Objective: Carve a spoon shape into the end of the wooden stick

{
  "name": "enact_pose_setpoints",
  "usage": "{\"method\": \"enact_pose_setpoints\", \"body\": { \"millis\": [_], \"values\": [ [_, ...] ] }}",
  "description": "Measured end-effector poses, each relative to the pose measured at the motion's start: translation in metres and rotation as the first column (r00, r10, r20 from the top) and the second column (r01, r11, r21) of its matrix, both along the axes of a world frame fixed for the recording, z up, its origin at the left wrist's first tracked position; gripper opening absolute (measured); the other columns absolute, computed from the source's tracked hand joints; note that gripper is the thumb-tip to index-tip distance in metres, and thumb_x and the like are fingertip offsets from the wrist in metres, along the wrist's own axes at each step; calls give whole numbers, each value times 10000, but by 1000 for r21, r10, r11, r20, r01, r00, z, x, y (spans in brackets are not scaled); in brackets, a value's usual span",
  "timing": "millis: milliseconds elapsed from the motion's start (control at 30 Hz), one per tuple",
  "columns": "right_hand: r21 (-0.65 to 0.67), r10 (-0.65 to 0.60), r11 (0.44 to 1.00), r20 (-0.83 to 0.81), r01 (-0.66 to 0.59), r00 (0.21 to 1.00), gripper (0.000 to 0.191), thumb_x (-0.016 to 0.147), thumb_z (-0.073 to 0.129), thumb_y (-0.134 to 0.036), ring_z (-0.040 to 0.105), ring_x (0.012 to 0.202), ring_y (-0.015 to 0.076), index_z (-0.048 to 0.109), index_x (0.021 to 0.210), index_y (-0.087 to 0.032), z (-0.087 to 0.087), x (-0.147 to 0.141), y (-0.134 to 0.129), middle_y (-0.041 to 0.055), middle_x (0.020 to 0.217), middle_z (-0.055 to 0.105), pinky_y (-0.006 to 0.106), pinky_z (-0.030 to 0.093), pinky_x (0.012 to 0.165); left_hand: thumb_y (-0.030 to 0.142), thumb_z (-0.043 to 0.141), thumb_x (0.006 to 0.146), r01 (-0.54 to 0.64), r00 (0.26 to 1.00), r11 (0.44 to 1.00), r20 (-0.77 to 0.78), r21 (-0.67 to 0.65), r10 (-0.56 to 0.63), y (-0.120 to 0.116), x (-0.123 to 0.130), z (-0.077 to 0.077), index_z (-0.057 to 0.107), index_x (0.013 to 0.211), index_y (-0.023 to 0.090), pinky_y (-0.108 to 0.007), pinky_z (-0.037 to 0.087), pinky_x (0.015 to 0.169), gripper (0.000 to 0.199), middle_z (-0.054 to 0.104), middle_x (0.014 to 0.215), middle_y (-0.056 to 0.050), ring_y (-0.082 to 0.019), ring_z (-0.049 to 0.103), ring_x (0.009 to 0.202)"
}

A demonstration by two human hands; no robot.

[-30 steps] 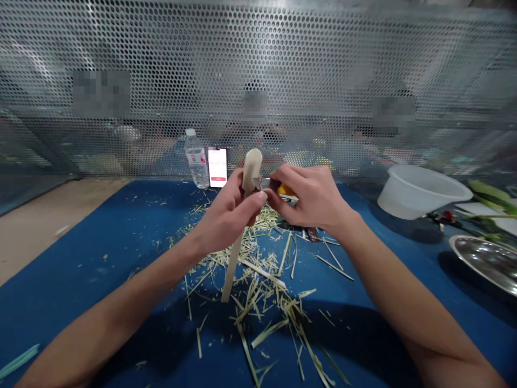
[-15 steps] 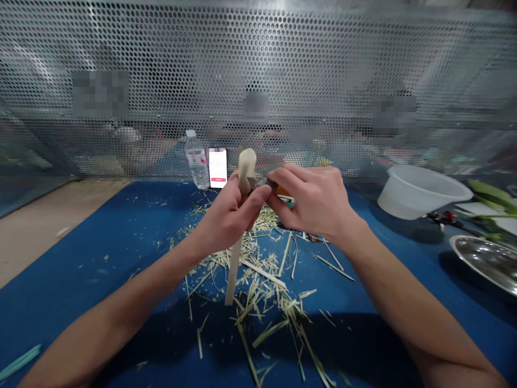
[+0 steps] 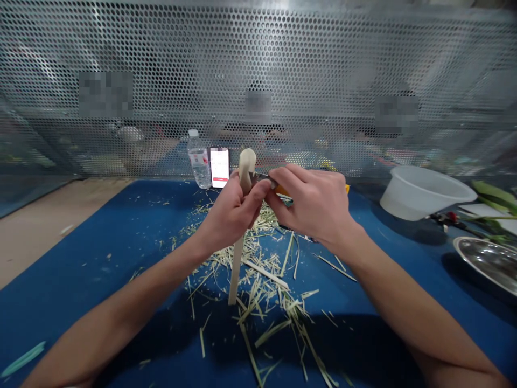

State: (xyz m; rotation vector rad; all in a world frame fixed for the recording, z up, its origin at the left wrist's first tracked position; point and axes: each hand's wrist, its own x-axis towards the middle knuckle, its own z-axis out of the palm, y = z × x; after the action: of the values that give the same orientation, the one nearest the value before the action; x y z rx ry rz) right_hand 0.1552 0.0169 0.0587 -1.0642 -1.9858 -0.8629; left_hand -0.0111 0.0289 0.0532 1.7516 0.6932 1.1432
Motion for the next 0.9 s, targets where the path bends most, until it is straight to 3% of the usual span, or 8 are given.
{"method": "enact_pose_setpoints", "body": {
  "millis": [133,433,633,800,900],
  "values": [
    [-6,16,1000,32,-16,999,287,965,475,-394,536,576,119,656,846,-204,5,4,-2,0,721,667,307,273,544,445,541,959,2,1000,1000,12,24,-2,-2,2,1,403,766,236,-272,243,388,317,406,473,71,-73,351,386],
    [19,-34,999,-86,36,996,281,977,462,-350,522,553,107,639,825,-196,-2,-9,-6,7,737,679,296,295,544,490,569,935,-55,995,998,76,-10,56,-6,3,3,415,774,232,-262,211,368,341,398,450,84,-62,348,359],
    [-10,51,999,35,-51,998,263,971,477,-380,598,611,107,658,929,-194,7,3,-5,-10,796,715,279,293,531,566,620,874,-32,997,999,68,16,31,-4,5,0,411,763,225,-240,241,350,415,406,471,87,-55,348,375],
    [51,-31,998,-78,35,996,272,990,457,-343,565,558,92,639,850,-197,4,-8,-11,-16,728,688,278,294,526,571,589,892,-67,992,997,113,26,64,-6,6,-2,415,768,226,-231,233,336,406,361,472,100,-52,325,364],
    [42,6,999,-94,-2,996,270,990,461,-344,566,563,88,637,856,-189,5,-9,-12,-12,743,695,275,302,524,581,580,893,-84,992,995,103,46,79,-7,5,-3,408,740,227,-231,247,342,423,380,483,86,-54,332,379]
  ]
}}
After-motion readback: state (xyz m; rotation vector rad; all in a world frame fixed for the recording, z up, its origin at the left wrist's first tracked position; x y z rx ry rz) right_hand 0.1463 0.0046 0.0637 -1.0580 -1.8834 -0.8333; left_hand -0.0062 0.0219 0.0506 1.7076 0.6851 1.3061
